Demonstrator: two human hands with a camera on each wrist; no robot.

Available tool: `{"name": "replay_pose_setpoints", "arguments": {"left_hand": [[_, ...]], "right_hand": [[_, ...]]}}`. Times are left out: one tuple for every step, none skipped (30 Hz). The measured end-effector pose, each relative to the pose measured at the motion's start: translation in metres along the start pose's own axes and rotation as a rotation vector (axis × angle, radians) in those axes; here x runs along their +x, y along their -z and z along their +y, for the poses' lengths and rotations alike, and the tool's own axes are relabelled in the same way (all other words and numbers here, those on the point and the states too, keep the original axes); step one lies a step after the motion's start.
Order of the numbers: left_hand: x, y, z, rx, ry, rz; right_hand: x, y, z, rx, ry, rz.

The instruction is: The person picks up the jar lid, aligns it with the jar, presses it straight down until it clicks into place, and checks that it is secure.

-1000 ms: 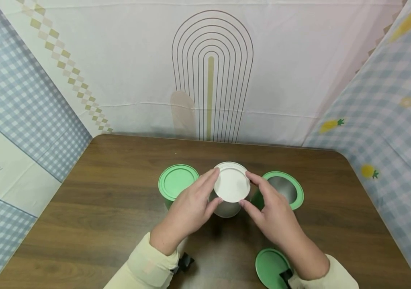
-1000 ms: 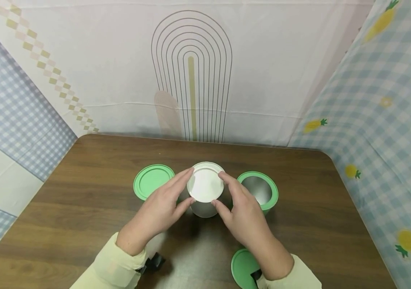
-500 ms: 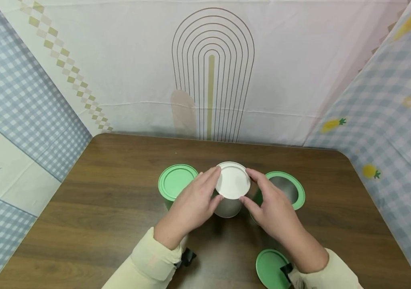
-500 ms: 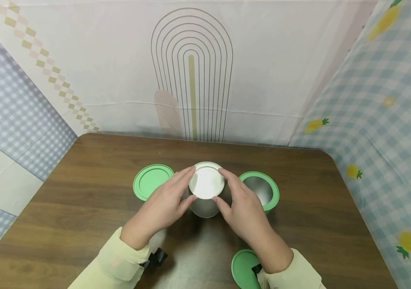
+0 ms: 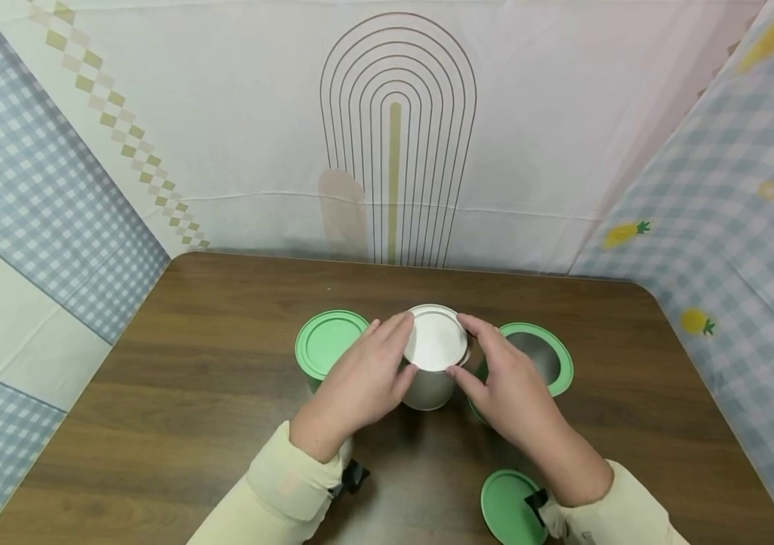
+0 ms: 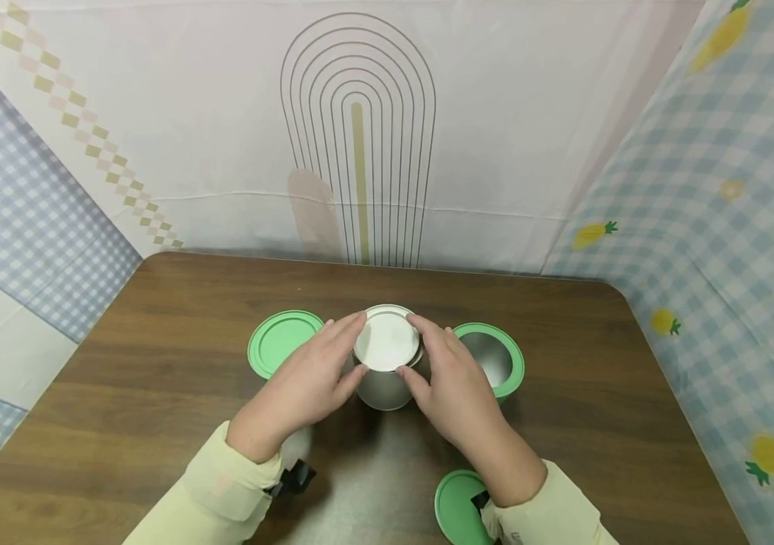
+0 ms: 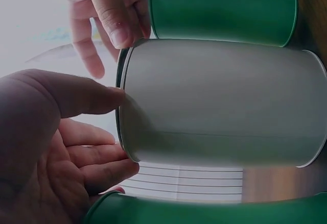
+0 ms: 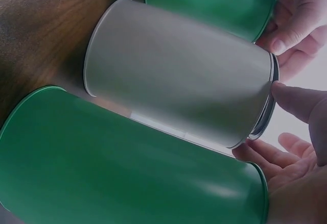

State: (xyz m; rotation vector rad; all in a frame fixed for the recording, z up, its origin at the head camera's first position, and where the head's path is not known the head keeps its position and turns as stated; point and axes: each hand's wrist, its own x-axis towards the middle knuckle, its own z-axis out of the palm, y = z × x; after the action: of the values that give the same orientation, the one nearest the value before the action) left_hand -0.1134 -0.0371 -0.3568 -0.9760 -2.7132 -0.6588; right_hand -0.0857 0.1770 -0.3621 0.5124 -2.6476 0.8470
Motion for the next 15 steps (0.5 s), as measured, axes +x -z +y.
{"name": "replay_pose_setpoints", "arguments": {"left_hand": [[0.0005, 0.0001, -0.0002, -0.004, 0.0, -0.001], [0.001, 0.0002, -0.0004, -0.008, 0.002, -0.003], [0.0015, 0.0004, -0.0005, -0.012, 0.003, -0.005], [0.002, 0.0007, -0.0006, -0.016, 0.006, -0.009], [0.0024, 0.001, -0.0008, -0.02, 0.01, -0.013], [0.0029, 0.0014, -0.0008, -0.025, 0.012, -0.015], [0.0035, 0.002, -0.0008, -0.027, 0.015, -0.018], [0.004, 0.0025, -0.0009, -0.031, 0.016, -0.02], [0.0045, 0.0029, -0.0011, -0.034, 0.017, -0.021], [0.0051, 0.0032, -0.0013, -0.038, 0.016, -0.021], [0.0057, 0.0035, -0.0014, -0.041, 0.015, -0.021], [0.0063, 0.0037, -0.0015, -0.042, 0.014, -0.023], [0.0069, 0.0038, -0.0017, -0.042, 0.015, -0.024], [0.0076, 0.0039, -0.0018, -0.042, 0.017, -0.028], [0.0083, 0.0042, -0.0019, -0.042, 0.02, -0.033]], "right_hand": [[0.0002, 0.0, 0.0, 0.0, -0.003, -0.003], [0.0004, 0.0, 0.0, 0.0, -0.005, -0.005], [0.0007, 0.0001, 0.0, 0.001, -0.008, -0.007], [0.001, 0.0001, 0.0, 0.003, -0.011, -0.009], [0.0014, 0.0001, 0.0, 0.003, -0.012, -0.009], [0.0018, 0.0002, 0.0001, 0.005, -0.013, -0.01], [0.0023, 0.0002, 0.0002, 0.006, -0.015, -0.01], [0.0029, 0.0002, 0.0004, 0.008, -0.016, -0.01], [0.0034, 0.0003, 0.0006, 0.011, -0.018, -0.012], [0.0038, 0.0004, 0.0007, 0.011, -0.021, -0.013], [0.0042, 0.0005, 0.0009, 0.013, -0.024, -0.015], [0.0046, 0.0005, 0.001, 0.015, -0.028, -0.018], [0.005, 0.0006, 0.0012, 0.016, -0.032, -0.021], [0.0053, 0.0007, 0.0012, 0.017, -0.036, -0.024], [0.0056, 0.0009, 0.0013, 0.015, -0.04, -0.028]]}}
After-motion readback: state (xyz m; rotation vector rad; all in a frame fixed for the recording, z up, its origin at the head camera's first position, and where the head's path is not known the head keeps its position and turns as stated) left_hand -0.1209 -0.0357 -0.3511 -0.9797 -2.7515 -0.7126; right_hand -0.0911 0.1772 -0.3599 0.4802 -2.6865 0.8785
